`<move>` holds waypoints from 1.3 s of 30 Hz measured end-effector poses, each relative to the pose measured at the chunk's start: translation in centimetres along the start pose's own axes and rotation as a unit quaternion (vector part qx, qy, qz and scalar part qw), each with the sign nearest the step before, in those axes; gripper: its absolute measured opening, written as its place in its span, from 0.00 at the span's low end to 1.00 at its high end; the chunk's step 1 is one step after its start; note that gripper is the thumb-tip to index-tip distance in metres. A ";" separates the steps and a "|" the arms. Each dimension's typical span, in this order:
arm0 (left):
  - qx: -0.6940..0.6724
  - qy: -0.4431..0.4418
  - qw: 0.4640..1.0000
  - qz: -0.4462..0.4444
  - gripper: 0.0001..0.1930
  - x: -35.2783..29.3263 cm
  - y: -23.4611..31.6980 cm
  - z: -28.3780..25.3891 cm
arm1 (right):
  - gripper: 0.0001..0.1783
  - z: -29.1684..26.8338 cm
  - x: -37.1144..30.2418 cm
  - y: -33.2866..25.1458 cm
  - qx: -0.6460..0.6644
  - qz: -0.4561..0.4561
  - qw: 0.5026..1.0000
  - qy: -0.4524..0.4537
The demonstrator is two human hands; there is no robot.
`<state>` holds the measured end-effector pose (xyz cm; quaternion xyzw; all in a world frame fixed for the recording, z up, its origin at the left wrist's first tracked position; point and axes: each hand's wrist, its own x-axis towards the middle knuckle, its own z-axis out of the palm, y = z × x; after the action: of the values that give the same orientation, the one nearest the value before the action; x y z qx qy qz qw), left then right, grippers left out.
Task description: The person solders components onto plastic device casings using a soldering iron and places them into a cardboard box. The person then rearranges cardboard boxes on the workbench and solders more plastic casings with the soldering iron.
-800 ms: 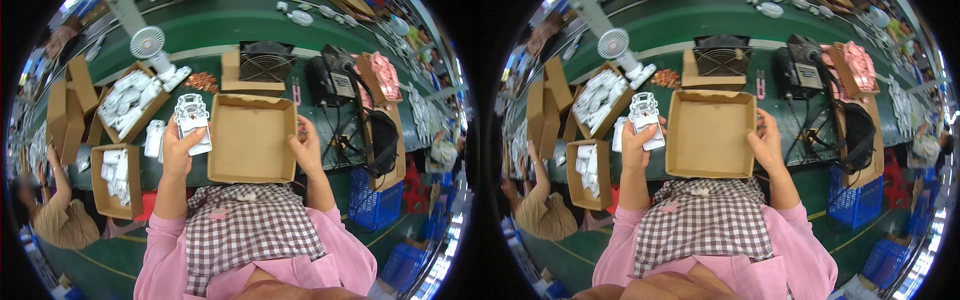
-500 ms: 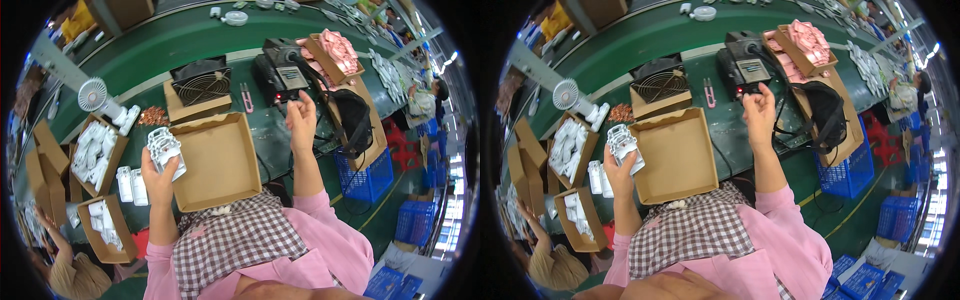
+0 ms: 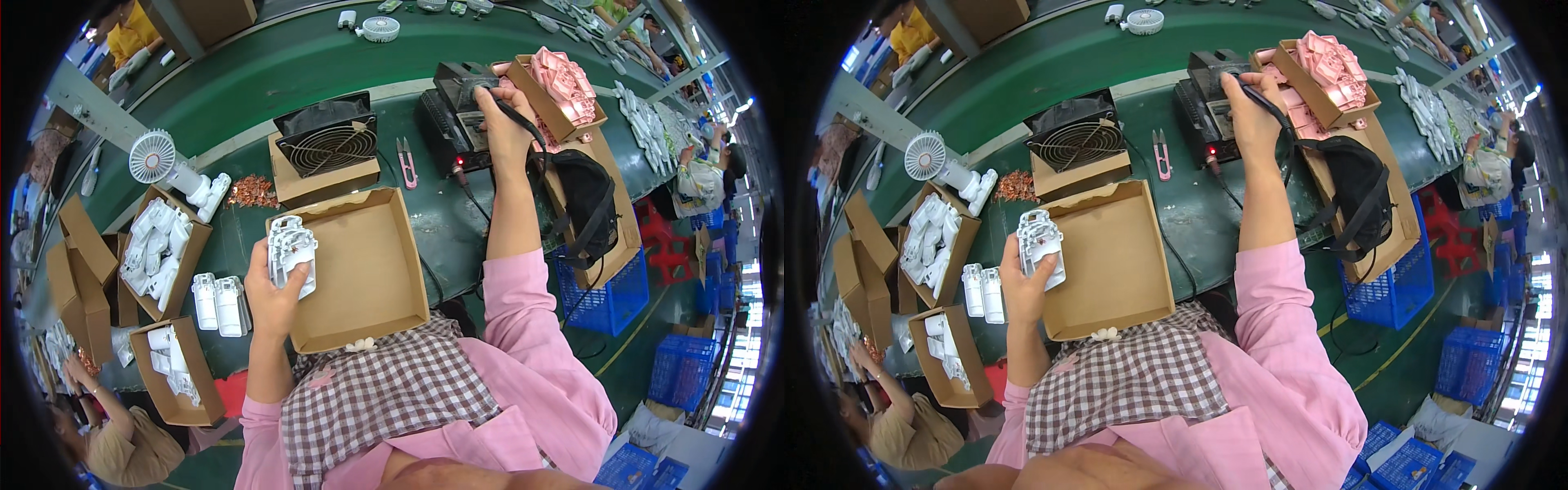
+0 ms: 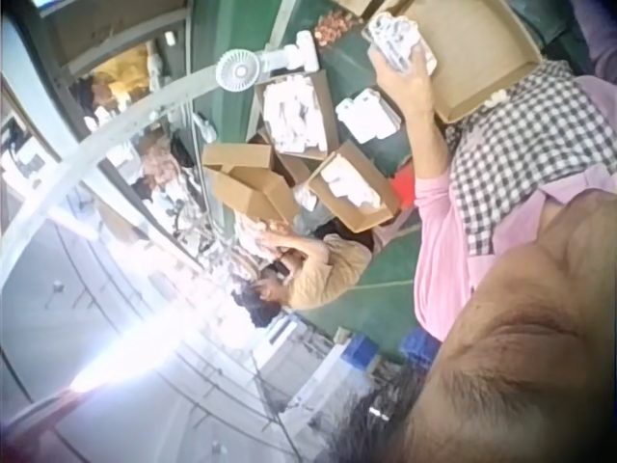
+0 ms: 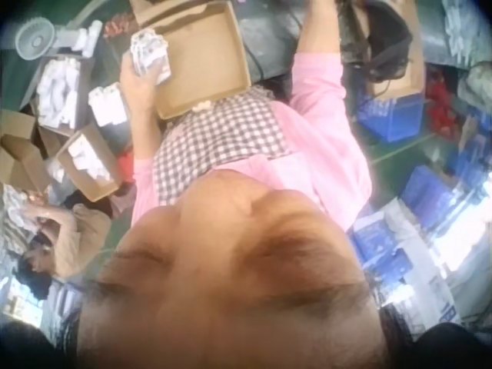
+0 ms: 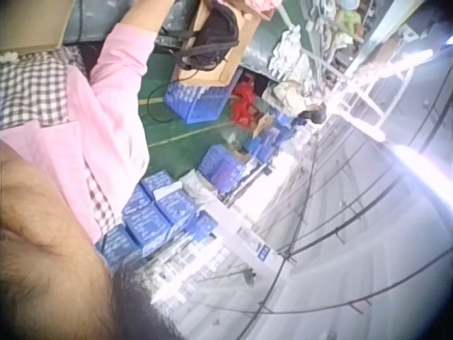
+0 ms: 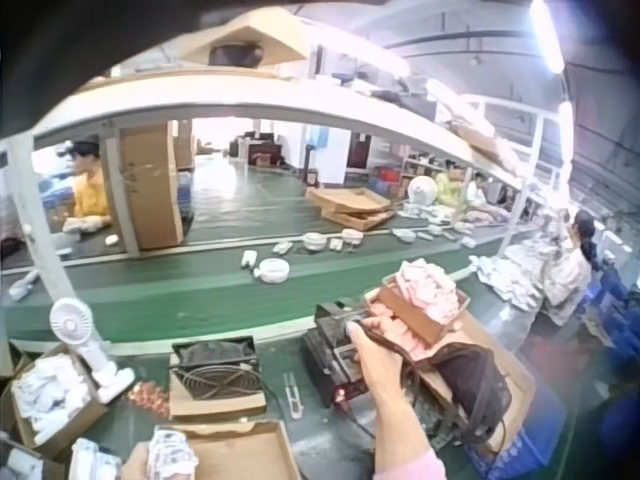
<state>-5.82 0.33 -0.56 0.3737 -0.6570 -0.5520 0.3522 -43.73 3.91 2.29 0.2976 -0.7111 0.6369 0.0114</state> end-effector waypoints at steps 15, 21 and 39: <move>-0.264 0.012 0.960 -0.096 0.20 1.9 -0.4 1.7 | 0.11 1.0 -18.4 -6.3 0.363 0.034 0.919 -0.151; -0.264 0.019 0.960 -0.094 0.19 2.4 -0.4 1.9 | 0.10 1.3 -20.1 -6.0 0.346 0.013 0.917 -0.200; -0.240 0.006 0.968 -0.070 0.18 2.2 -0.3 2.1 | 0.10 2.5 -19.8 -6.2 0.269 0.033 0.933 -0.236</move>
<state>-8.68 -0.62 -1.02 0.3265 -0.4752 -0.7147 0.3961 -23.81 9.68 -0.47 0.4077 -0.5049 0.7158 -0.2579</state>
